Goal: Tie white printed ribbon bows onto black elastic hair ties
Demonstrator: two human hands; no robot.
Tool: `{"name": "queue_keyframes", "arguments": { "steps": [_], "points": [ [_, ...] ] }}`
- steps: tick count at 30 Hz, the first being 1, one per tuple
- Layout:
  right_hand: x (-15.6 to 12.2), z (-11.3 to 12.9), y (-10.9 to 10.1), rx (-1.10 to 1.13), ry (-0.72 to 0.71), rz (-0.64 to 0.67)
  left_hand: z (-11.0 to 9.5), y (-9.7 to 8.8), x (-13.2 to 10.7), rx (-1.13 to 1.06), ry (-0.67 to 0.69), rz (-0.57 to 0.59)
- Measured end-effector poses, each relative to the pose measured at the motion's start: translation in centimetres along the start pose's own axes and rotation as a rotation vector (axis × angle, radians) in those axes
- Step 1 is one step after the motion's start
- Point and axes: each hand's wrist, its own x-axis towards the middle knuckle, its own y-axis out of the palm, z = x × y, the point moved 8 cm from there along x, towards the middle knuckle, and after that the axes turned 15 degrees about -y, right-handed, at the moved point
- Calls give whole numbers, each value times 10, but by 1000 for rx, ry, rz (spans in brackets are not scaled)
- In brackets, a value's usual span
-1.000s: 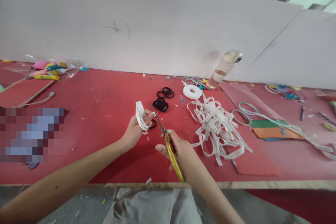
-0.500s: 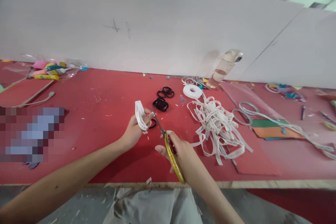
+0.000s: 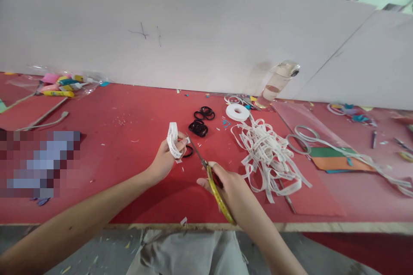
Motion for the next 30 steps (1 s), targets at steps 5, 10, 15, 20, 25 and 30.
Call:
{"name": "queue_keyframes", "arguments": {
  "steps": [5,10,15,20,25,30],
  "points": [
    [-4,-21,-1,46,98,-16,1,0,1,-1,-4,10],
    [-9,-28,-1,36,68,-10,1,0,0,22,-6,-8],
    [-9,-11,1,-150,-56,51,-1,1,-1,20,-16,-19],
    [-5,-10,5,-120,23,76,-2,2,-1,7,-9,-9],
    [-6,-10,10,-123,-21,84,0,2,0,30,-11,-11],
    [-8,-13,15,-64,-16,102,-1,2,0,57,-1,-20]
  ]
}}
